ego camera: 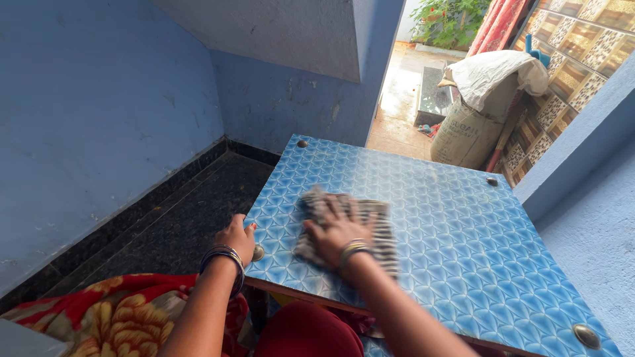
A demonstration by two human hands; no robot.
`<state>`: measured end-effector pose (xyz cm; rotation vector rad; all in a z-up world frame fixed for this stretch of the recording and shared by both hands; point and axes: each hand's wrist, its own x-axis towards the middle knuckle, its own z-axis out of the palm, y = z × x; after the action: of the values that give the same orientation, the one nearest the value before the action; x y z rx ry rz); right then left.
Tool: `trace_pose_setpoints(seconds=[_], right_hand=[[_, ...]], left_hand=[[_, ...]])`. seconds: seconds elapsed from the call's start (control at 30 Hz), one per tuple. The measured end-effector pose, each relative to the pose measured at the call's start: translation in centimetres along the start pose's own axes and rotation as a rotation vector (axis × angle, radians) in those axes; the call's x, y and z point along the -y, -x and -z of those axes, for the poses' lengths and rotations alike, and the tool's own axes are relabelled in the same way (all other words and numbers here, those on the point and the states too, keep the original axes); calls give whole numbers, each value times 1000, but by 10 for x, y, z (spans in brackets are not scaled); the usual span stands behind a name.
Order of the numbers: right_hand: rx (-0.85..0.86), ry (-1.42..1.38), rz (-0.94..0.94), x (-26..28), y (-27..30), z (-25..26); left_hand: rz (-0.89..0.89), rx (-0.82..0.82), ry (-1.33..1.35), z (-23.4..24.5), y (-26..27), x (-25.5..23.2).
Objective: The person wipes a blue patterned table surface with a striped cloth, moving the cloth back and forth across the tabletop. The person then picks up a blue spray bottle and sprays the table surface.
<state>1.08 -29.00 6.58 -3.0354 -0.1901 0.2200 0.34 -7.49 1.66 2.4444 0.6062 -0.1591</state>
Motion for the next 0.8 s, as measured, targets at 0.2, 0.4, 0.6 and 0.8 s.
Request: trace_pose_setpoints(seconds=[0.2,0.4,0.6,0.8], right_hand=[[15,-4,260,47,44,4],[0,35,284,6,68,-5],[5,179,-32,-99,57,-18],[-85,217,-368,-253,65,-30]], left_hand=[[-72,-54,-6,-3,-7,6],[-29,-10,38,2,-2,6],[-32,-24,24,4,5,1],[-16,-41,-113,20,32,-16]])
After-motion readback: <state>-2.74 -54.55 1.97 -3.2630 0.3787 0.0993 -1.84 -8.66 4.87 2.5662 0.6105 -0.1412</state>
